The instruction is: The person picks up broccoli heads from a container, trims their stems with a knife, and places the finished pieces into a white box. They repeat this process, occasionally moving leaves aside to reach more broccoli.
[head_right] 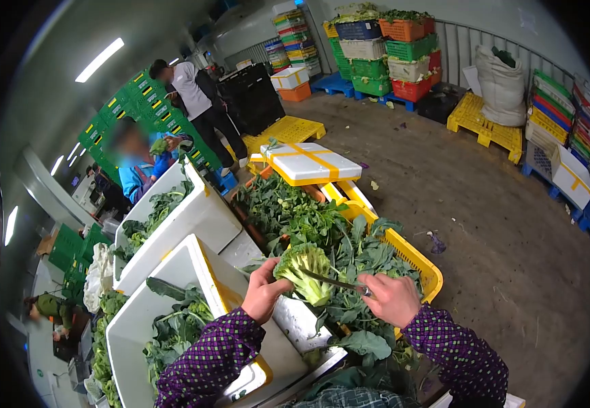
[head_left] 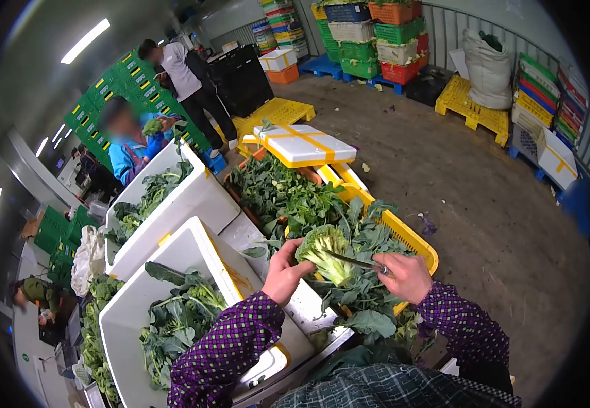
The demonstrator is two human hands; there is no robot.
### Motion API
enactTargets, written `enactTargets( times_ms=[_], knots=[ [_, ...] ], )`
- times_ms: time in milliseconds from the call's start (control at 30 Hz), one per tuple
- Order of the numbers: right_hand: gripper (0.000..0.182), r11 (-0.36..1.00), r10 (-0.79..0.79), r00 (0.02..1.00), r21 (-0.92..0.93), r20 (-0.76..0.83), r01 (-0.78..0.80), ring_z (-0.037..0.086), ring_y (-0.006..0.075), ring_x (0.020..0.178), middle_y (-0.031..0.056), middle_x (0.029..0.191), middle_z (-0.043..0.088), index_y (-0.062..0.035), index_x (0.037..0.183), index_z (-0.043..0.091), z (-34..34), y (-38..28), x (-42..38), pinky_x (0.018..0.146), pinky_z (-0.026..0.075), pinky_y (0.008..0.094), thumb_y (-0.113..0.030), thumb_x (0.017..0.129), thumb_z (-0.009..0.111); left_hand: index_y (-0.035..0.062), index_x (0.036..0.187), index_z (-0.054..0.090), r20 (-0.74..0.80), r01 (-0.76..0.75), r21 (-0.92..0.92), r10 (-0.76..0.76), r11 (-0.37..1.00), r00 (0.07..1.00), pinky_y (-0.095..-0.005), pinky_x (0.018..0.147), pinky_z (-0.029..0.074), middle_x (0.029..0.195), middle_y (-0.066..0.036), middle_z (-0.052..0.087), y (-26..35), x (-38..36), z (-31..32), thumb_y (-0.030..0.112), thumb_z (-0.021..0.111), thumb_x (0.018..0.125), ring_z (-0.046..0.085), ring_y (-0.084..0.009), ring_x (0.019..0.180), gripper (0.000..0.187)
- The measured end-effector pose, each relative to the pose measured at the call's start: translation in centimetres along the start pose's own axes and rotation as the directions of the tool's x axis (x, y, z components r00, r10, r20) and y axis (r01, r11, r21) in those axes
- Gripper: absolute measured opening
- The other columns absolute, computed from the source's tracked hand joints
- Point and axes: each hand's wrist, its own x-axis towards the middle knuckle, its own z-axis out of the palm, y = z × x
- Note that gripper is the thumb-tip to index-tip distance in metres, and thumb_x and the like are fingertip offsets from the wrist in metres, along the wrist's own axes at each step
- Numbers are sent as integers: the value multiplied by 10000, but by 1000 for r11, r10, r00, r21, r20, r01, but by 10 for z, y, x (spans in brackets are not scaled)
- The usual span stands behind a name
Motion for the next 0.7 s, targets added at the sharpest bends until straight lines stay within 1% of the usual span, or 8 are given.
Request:
enactTargets(
  times_ms=[133, 233, 333, 500, 567, 600, 667, 700],
  knots=[
    [265, 994, 88, 996, 61, 21, -89, 624, 315, 621, 105, 765, 623, -88, 1006, 571, 14, -5, -7, 546, 504, 415, -171, 772, 665, -38, 1162, 484, -129, -160, 153, 181, 975, 975, -260, 829, 466, 1024, -67, 604, -8, 1, 3, -12, 611, 778, 566, -130, 936, 406],
    [278, 987, 158, 983, 8, 97, -160, 624, 332, 624, 118, 750, 621, -75, 1008, 548, 17, -15, -8, 552, 500, 434, -183, 782, 667, -50, 1133, 476, -158, -177, 256, 222, 950, 962, -270, 792, 477, 989, -96, 612, -8, -1, 3, 12, 630, 767, 579, -142, 900, 402],
    [333, 973, 195, 973, -152, 126, -175, 621, 344, 616, 128, 740, 615, -64, 1043, 522, 25, -14, -1, 542, 494, 433, -198, 780, 677, -65, 1124, 471, -201, -147, 521, 288, 841, 936, -296, 742, 488, 949, -141, 615, -2, -1, 3, 26, 645, 744, 595, -177, 839, 428],
    [396, 941, 113, 993, -325, 43, -93, 636, 277, 596, 129, 741, 623, -67, 1094, 525, 30, -7, 10, 530, 495, 414, -191, 756, 689, -72, 1104, 484, -216, -143, 606, 335, 782, 917, -329, 722, 489, 926, -176, 612, -7, 2, -3, 41, 646, 734, 605, -232, 797, 419],
    [403, 895, 210, 968, -426, 136, -135, 638, 293, 602, 133, 726, 620, -65, 1104, 531, 47, 25, 16, 543, 501, 417, -193, 755, 684, -66, 1084, 507, -157, -185, 662, 376, 727, 913, -324, 742, 491, 938, -180, 616, -8, -2, -1, 50, 647, 738, 609, -241, 817, 391],
    [406, 867, 264, 949, -474, 173, -155, 639, 301, 605, 135, 719, 619, -64, 1110, 533, 47, 31, 19, 549, 504, 419, -194, 754, 682, -61, 1087, 518, -195, -110, 582, 270, 806, 943, -307, 765, 488, 947, -170, 618, -3, -7, 8, 56, 650, 740, 608, -217, 856, 389],
    [314, 940, 288, 947, -230, 141, -252, 647, 326, 634, 162, 758, 639, -53, 1064, 575, 40, 32, 14, 589, 512, 431, -191, 794, 657, -61, 1099, 517, -185, -83, 518, 206, 852, 961, -286, 788, 480, 962, -141, 623, 1, -7, 11, 43, 635, 755, 601, -187, 879, 378],
    [287, 947, 319, 937, -90, 144, -308, 648, 330, 640, 165, 777, 645, -51, 1045, 583, 36, 28, 9, 598, 513, 434, -192, 805, 651, -62, 1101, 520, -212, -50, 358, 133, 932, 968, -281, 800, 475, 969, -126, 624, -3, -3, 7, 27, 618, 766, 599, -177, 892, 361]
  ],
)
